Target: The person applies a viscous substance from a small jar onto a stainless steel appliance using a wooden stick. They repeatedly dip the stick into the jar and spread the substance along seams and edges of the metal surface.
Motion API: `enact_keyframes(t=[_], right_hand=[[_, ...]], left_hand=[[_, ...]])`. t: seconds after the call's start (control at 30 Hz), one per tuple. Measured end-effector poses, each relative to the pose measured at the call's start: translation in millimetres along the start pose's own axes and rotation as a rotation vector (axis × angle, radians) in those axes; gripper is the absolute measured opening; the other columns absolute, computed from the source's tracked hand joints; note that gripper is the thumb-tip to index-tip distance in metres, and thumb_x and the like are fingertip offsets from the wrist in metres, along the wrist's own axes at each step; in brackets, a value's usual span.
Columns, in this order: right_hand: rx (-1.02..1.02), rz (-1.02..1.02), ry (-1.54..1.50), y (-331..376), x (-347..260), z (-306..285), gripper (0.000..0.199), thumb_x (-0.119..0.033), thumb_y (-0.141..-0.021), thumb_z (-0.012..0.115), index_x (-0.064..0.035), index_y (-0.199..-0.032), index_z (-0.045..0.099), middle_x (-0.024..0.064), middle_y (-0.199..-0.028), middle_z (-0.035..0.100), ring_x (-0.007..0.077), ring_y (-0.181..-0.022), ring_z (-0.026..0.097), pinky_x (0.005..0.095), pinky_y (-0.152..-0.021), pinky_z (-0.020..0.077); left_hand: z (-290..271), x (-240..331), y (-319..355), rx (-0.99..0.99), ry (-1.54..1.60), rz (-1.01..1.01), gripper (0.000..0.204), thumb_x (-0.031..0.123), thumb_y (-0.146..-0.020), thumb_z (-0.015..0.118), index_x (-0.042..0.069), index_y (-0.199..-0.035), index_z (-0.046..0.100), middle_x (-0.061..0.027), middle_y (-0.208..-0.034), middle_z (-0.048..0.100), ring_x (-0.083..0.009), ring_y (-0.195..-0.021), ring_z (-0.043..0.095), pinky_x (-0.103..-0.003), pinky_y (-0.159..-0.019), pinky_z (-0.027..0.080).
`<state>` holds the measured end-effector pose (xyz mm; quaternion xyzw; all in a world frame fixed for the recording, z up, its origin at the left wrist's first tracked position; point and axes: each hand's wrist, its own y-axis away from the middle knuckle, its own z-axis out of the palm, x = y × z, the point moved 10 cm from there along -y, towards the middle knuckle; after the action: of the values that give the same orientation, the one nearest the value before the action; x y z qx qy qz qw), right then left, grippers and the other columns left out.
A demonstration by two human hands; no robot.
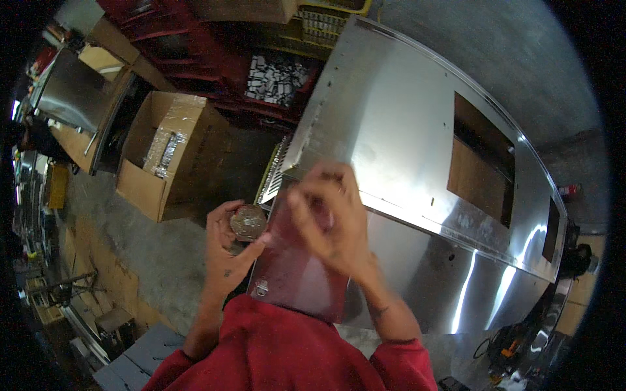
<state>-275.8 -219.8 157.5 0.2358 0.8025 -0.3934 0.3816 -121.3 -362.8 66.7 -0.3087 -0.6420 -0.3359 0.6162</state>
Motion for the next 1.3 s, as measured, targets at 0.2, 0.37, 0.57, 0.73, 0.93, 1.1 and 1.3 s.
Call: enact_keyframes(t=[0.2, 0.37, 0.57, 0.73, 0.93, 1.1, 1.3], right_hand=[[0.112, 0.148, -0.022, -50.1, 107.8, -31.6, 0.019, -0.015, -0.105, 0.071, 0.0031, -0.108, 0.067, 0.0154, -0.108, 0.062, 0.0253, -0.094, 0.066, 0.0347, -0.082, 0.0545], [-0.059, 0.223, 0.02, -55.4, 122.3, -7.9, 0.028, -0.024, -0.105, 0.071, 0.0037, -0.111, 0.069, 0.0172, -0.109, 0.063, 0.029, -0.098, 0.068, 0.0391, -0.089, 0.0544], [-0.087, 0.2, 0.05, -51.2, 121.6, -3.3, 0.026, -0.023, -0.105, 0.071, 0.0028, -0.109, 0.071, 0.0178, -0.11, 0.062, 0.0298, -0.1, 0.067, 0.0401, -0.09, 0.055], [-0.112, 0.211, 0.045, -53.2, 114.8, -3.0, 0.027, -0.024, -0.105, 0.071, 0.0024, -0.11, 0.072, 0.0173, -0.11, 0.062, 0.03, -0.101, 0.067, 0.0405, -0.091, 0.0556], [-0.117, 0.215, 0.058, -52.2, 117.9, -2.1, 0.026, -0.024, -0.105, 0.071, 0.0015, -0.11, 0.073, 0.0171, -0.111, 0.062, 0.0295, -0.102, 0.067, 0.0397, -0.092, 0.056], [-0.127, 0.205, 0.067, -52.3, 117.2, -1.2, 0.026, -0.025, -0.105, 0.071, 0.0008, -0.11, 0.073, 0.0175, -0.112, 0.062, 0.0307, -0.104, 0.067, 0.0404, -0.092, 0.0559], [-0.126, 0.208, 0.071, -52.0, 116.9, -1.7, 0.025, -0.024, -0.104, 0.071, 0.0, -0.109, 0.073, 0.0178, -0.112, 0.062, 0.0325, -0.104, 0.066, 0.0413, -0.091, 0.0558]], left_hand=[[-3.2, 2.9, 6.3, 0.026, -0.066, 0.003, 0.073, -0.004, -0.09, 0.085, 0.002, -0.149, 0.044, -0.0172, -0.139, 0.063, -0.022, -0.124, 0.066, -0.036, -0.107, 0.055], [-15.0, -9.8, 14.3, 0.07, -0.053, -0.031, 0.073, -0.004, -0.09, 0.086, 0.003, -0.15, 0.044, -0.0181, -0.143, 0.063, -0.0219, -0.127, 0.065, -0.036, -0.11, 0.053], [-19.5, -12.8, 18.6, 0.09, -0.059, -0.095, 0.075, -0.003, -0.09, 0.086, 0.003, -0.151, 0.043, -0.0186, -0.143, 0.063, -0.0234, -0.13, 0.064, -0.037, -0.111, 0.053], [-18.0, -13.8, 18.6, 0.078, -0.053, -0.09, 0.075, -0.003, -0.09, 0.086, 0.003, -0.151, 0.043, -0.0196, -0.144, 0.062, -0.0241, -0.13, 0.064, -0.037, -0.111, 0.053], [-14.9, -12.3, 18.2, 0.067, -0.054, -0.072, 0.075, -0.002, -0.09, 0.087, 0.002, -0.151, 0.043, -0.0199, -0.145, 0.062, -0.0244, -0.13, 0.064, -0.037, -0.11, 0.054], [-14.4, -14.3, 19.1, 0.067, -0.041, -0.073, 0.075, -0.002, -0.09, 0.086, 0.003, -0.151, 0.042, -0.0198, -0.144, 0.062, -0.0244, -0.13, 0.064, -0.037, -0.11, 0.055], [-14.8, -17.2, 20.8, 0.073, -0.043, -0.072, 0.075, -0.003, -0.09, 0.086, 0.003, -0.151, 0.043, -0.0196, -0.144, 0.062, -0.0247, -0.131, 0.064, -0.037, -0.109, 0.055]])
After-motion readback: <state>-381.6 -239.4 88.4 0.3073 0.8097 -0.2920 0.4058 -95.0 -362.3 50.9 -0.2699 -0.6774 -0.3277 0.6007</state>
